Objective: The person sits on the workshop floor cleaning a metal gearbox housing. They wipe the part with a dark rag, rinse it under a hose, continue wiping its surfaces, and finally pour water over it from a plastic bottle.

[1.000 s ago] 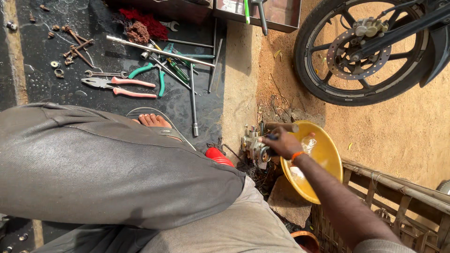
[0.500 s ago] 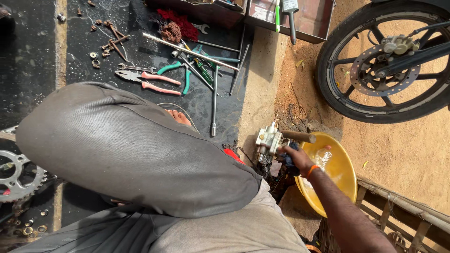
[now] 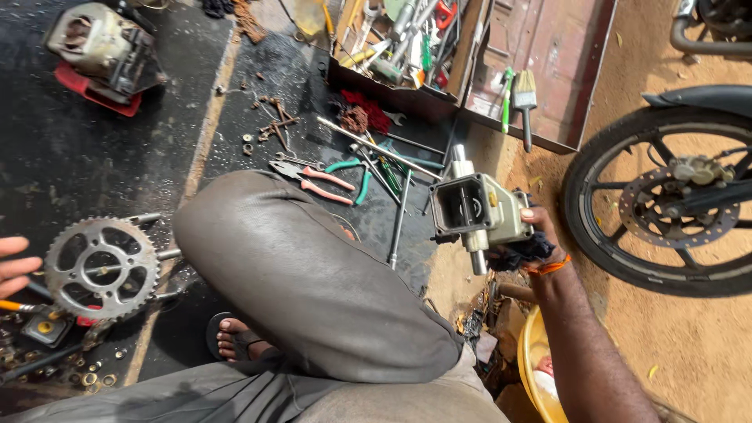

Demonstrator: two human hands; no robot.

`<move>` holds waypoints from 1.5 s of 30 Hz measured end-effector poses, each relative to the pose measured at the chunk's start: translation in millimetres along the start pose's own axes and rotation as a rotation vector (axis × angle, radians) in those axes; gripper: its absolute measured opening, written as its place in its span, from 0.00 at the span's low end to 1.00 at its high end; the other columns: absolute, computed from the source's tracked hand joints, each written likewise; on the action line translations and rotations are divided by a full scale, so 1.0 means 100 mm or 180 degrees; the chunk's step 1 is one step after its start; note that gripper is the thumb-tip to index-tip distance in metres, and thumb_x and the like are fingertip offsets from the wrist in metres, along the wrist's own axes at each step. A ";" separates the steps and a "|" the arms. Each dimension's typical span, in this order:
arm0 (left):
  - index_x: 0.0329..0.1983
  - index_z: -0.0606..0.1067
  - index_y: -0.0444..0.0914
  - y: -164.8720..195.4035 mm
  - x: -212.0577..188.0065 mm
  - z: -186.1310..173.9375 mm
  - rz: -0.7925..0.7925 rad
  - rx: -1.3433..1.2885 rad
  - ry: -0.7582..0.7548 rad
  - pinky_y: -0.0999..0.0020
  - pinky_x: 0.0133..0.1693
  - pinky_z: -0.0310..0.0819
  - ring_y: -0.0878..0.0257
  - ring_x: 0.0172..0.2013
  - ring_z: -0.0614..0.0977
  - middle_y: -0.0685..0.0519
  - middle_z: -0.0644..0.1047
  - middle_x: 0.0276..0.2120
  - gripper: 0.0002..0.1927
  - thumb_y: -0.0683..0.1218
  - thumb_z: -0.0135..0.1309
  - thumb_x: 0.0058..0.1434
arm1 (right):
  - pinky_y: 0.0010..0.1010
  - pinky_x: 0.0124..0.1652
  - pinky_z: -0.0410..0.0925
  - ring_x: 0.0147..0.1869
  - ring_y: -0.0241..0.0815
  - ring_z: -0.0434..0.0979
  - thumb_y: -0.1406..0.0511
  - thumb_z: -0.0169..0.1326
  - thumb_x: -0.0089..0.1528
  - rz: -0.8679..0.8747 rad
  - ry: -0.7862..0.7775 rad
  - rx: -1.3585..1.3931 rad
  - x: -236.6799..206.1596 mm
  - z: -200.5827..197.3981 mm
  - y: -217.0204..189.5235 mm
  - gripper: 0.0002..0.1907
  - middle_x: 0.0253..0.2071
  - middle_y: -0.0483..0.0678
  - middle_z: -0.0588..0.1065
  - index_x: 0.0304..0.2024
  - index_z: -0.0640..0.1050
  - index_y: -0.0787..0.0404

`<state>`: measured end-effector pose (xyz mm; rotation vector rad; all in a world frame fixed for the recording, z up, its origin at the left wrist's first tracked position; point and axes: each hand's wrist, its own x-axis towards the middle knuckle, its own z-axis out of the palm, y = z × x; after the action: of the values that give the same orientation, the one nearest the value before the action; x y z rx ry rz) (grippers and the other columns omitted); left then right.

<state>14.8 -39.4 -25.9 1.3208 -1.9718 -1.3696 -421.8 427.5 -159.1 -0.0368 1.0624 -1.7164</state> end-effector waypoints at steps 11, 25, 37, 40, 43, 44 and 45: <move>0.63 0.71 0.35 0.25 -0.19 -0.32 -0.0233 -0.1111 0.0382 0.66 0.45 0.79 0.59 0.42 0.84 0.44 0.81 0.46 0.23 0.54 0.46 0.73 | 0.33 0.35 0.70 0.32 0.43 0.76 0.52 0.51 0.62 -0.0438 -0.1218 -0.0557 0.93 2.53 -0.92 0.28 0.35 0.55 0.79 0.53 0.77 0.69; 0.74 0.58 0.37 -0.18 -0.55 -0.08 -0.0514 -0.1931 0.0964 0.55 0.58 0.70 0.57 0.59 0.76 0.46 0.72 0.64 0.55 0.78 0.45 0.54 | 0.29 0.37 0.68 0.36 0.40 0.75 0.55 0.52 0.64 0.0511 -0.1073 -0.1863 0.93 4.22 0.85 0.22 0.36 0.50 0.79 0.47 0.78 0.69; 0.62 0.70 0.39 -0.16 -0.68 0.18 -0.0870 -0.2766 0.0026 0.61 0.48 0.81 0.61 0.51 0.81 0.49 0.77 0.50 0.36 0.62 0.63 0.56 | 0.24 0.49 0.72 0.49 0.33 0.81 0.55 0.56 0.59 0.0670 -0.1542 -0.3355 1.19 3.96 0.84 0.29 0.47 0.47 0.82 0.59 0.76 0.63; 0.60 0.72 0.38 -0.17 -0.68 0.23 -0.0912 -0.2955 0.0422 0.62 0.39 0.79 0.64 0.45 0.81 0.50 0.78 0.46 0.30 0.55 0.62 0.57 | 0.29 0.36 0.70 0.38 0.37 0.75 0.44 0.47 0.74 0.0708 -0.1489 -0.2177 1.19 4.06 0.87 0.33 0.42 0.50 0.79 0.68 0.80 0.61; 0.57 0.72 0.40 -0.18 -0.65 0.21 -0.1452 -0.3229 0.1035 0.67 0.36 0.78 0.67 0.42 0.81 0.54 0.78 0.46 0.27 0.54 0.61 0.57 | 0.31 0.37 0.70 0.36 0.38 0.75 0.40 0.38 0.69 0.0201 -0.0279 -0.1761 1.21 4.18 0.92 0.36 0.41 0.46 0.77 0.54 0.77 0.63; 0.57 0.72 0.40 -0.19 -0.64 0.18 -0.1393 -0.3246 0.1266 0.67 0.37 0.78 0.67 0.42 0.81 0.53 0.78 0.47 0.26 0.53 0.61 0.57 | 0.31 0.37 0.71 0.35 0.38 0.76 0.40 0.39 0.67 0.0472 -0.0241 -0.1615 1.20 4.23 0.94 0.35 0.39 0.46 0.78 0.51 0.77 0.63; 0.57 0.72 0.40 -0.19 -0.63 0.15 -0.1337 -0.3266 0.1473 0.67 0.37 0.79 0.66 0.43 0.82 0.53 0.78 0.47 0.26 0.52 0.61 0.56 | 0.31 0.36 0.73 0.34 0.39 0.78 0.41 0.39 0.65 0.0732 -0.0179 -0.1473 1.17 4.25 0.93 0.33 0.37 0.47 0.78 0.49 0.77 0.62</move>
<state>42.7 20.6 -38.0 1.3341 -0.5160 -1.6845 -191.8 67.3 -16.6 -0.2453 1.3465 -1.2322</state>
